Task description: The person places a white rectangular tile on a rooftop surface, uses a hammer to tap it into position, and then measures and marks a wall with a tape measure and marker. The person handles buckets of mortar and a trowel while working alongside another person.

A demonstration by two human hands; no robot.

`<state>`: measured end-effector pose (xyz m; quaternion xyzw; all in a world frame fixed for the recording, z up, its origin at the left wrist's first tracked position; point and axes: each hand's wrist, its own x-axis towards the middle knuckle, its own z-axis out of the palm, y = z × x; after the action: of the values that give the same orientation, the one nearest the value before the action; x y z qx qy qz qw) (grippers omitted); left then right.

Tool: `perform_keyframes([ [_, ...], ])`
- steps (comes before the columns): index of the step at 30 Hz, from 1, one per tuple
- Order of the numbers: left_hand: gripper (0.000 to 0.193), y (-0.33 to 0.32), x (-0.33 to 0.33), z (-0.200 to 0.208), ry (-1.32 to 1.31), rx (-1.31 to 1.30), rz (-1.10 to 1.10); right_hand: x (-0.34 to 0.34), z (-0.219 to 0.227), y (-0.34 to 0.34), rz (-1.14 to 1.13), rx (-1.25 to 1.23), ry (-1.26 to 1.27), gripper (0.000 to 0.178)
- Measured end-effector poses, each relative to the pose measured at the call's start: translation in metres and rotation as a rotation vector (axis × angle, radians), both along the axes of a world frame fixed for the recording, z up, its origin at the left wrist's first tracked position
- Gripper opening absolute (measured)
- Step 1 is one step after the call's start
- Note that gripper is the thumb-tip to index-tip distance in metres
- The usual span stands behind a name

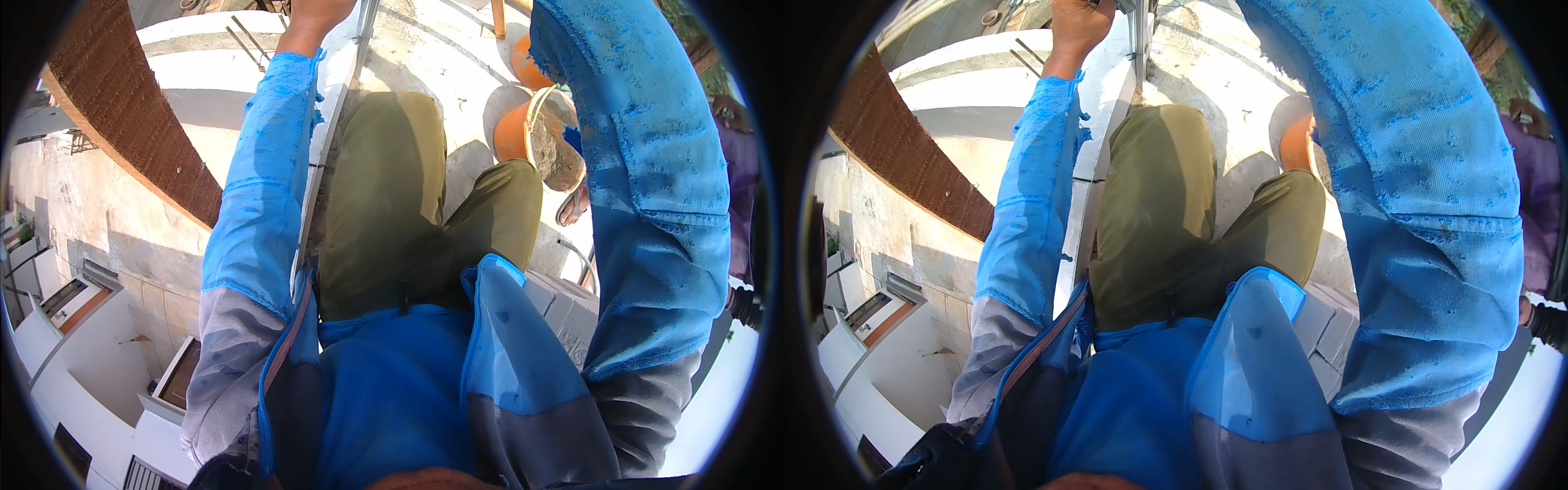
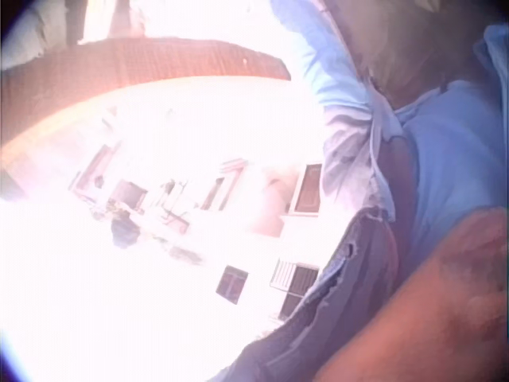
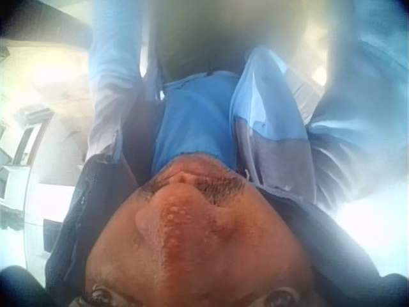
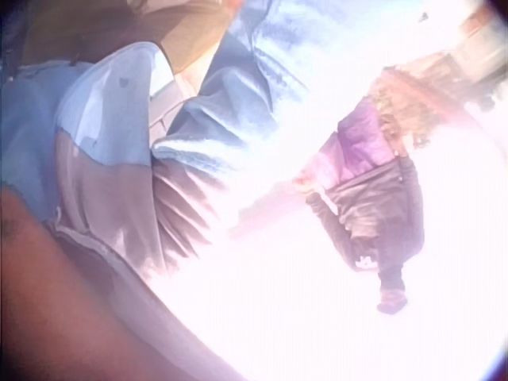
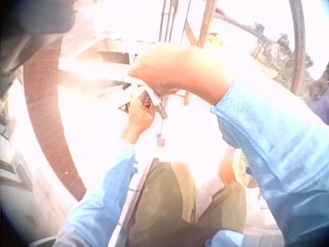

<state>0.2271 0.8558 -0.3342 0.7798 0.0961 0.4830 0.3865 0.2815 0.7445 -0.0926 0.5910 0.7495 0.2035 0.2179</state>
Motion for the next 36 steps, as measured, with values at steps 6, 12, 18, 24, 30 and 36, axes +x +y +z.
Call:
perform_keyframes([
  [6, 0.038, -0.014, 0.001, 0.017, 0.075, -0.075, -0.081, 0.007, -0.011, -0.006, 0.074, 0.111, -0.031, 0.03],
  [12, 0.042, -0.012, -0.001, 0.021, -0.237, -0.18, -0.288, 0.023, -0.017, -0.023, 0.274, 0.388, -0.019, 0.031],
  [18, 0.037, 0.0, 0.008, 0.01, -0.195, 0.061, -0.093, 0.062, -0.073, -0.08, 0.417, 0.838, 0.561, 0.037],
  [24, 0.027, 0.008, 0.001, 0.009, -0.16, 0.096, -0.049, 0.035, -0.207, -0.106, -0.174, 0.999, 1.177, 0.026],
  [30, 0.025, 0.005, -0.004, 0.01, -0.152, 0.044, -0.072, 0.016, -0.235, -0.071, -0.288, 1.043, 1.267, 0.027],
  [36, 0.032, 0.008, -0.006, 0.007, -0.1, 0.079, -0.046, 0.016, -0.245, -0.049, -0.077, 1.111, 1.308, 0.024],
])
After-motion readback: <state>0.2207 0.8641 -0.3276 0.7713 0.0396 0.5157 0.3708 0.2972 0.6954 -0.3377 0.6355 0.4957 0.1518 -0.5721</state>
